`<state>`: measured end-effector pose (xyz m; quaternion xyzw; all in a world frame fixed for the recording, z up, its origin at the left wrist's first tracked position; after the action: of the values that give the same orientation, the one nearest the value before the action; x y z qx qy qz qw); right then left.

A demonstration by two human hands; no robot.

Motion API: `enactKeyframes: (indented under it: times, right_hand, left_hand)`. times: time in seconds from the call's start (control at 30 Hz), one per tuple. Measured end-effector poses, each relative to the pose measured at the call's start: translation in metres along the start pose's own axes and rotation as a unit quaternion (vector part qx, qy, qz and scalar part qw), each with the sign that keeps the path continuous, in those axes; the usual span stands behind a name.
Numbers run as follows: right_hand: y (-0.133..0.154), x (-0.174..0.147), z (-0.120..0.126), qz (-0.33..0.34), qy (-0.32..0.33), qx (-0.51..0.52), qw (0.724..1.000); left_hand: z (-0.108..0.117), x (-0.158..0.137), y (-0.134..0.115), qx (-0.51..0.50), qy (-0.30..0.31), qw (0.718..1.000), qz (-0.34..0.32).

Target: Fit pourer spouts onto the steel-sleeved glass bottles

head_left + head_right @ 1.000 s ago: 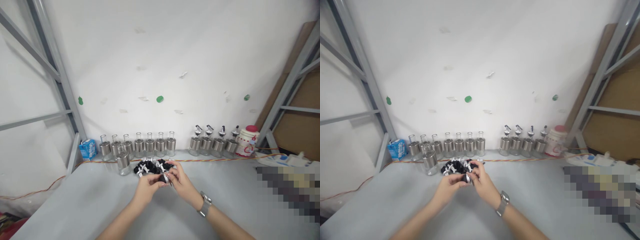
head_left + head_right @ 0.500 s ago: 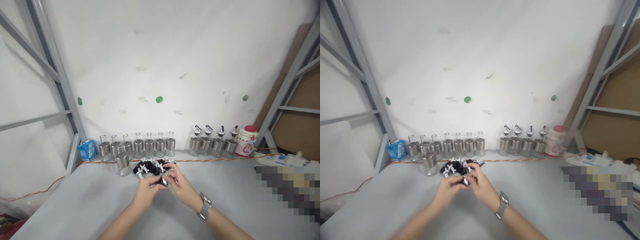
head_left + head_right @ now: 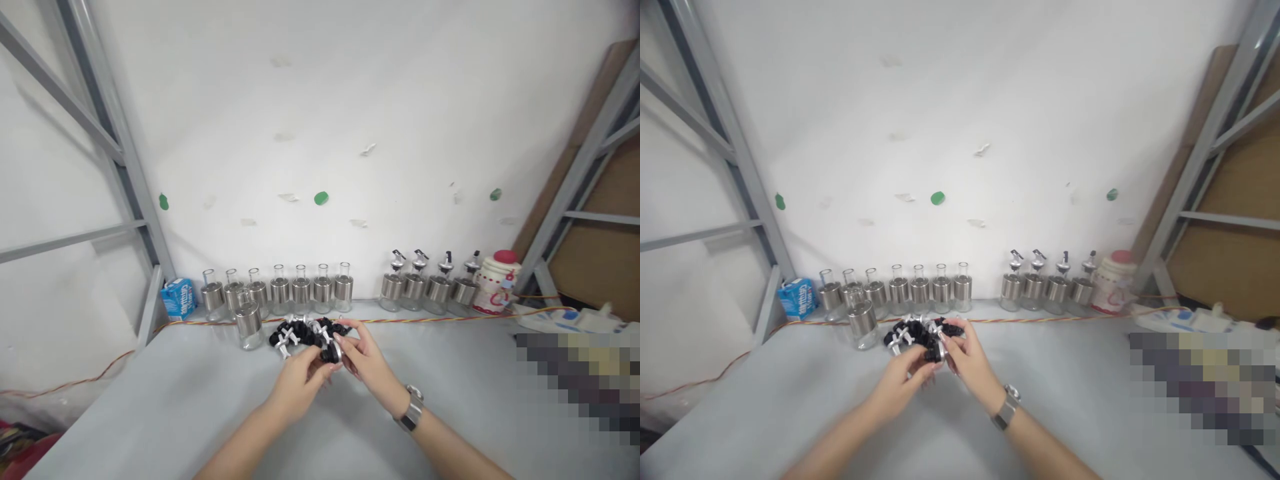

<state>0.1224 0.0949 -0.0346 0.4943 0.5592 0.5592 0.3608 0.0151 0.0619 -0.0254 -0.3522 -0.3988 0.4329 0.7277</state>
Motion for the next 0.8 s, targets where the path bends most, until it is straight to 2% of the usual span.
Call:
enactKeyframes:
  times: [0.17,0.27,0.43,0.53,0.6,0.7,0.8]
  right_hand:
    - [0.004,-0.002,-0.005,0.010,0.034,-0.010,0.999]
    - [0.009,-0.005,-0.006,0.037,0.031,-0.025,0.999]
    - [0.023,-0.006,0.005,0.084,-0.016,-0.056,0.995]
    - [0.036,-0.004,0.023,0.119,-0.079,-0.059,0.988]
    - [0.039,-0.003,0.029,0.120,-0.096,-0.051,0.987]
    - [0.037,-0.005,0.022,0.106,-0.068,-0.037,0.991]
    - [0.035,-0.013,0.007,0.104,-0.040,-0.035,0.993]
  left_hand:
    - [-0.003,0.000,0.003,-0.032,0.013,0.999,0.006]
    - [-0.005,-0.002,0.001,-0.043,0.012,0.999,-0.001]
    - [-0.003,-0.001,0.007,-0.138,-0.026,0.990,0.028]
    - [0.002,0.003,0.015,-0.239,-0.048,0.968,0.062]
    - [0.003,0.006,0.013,-0.291,-0.036,0.954,0.058]
    - [0.002,0.007,0.005,-0.323,-0.007,0.945,0.041]
    - [-0.001,0.004,0.001,-0.313,0.015,0.949,0.039]
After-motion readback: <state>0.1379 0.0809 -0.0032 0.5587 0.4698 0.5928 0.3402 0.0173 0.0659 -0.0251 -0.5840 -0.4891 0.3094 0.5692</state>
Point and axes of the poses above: each hand's wrist, its own x-axis towards the middle knuckle, its own z-axis out of the back of the hand, y = z × x, the point moved 8 cm from there along x, towards the middle knuckle, and after that the axes turned 3 degrees about -z, right-handed, at the moved point
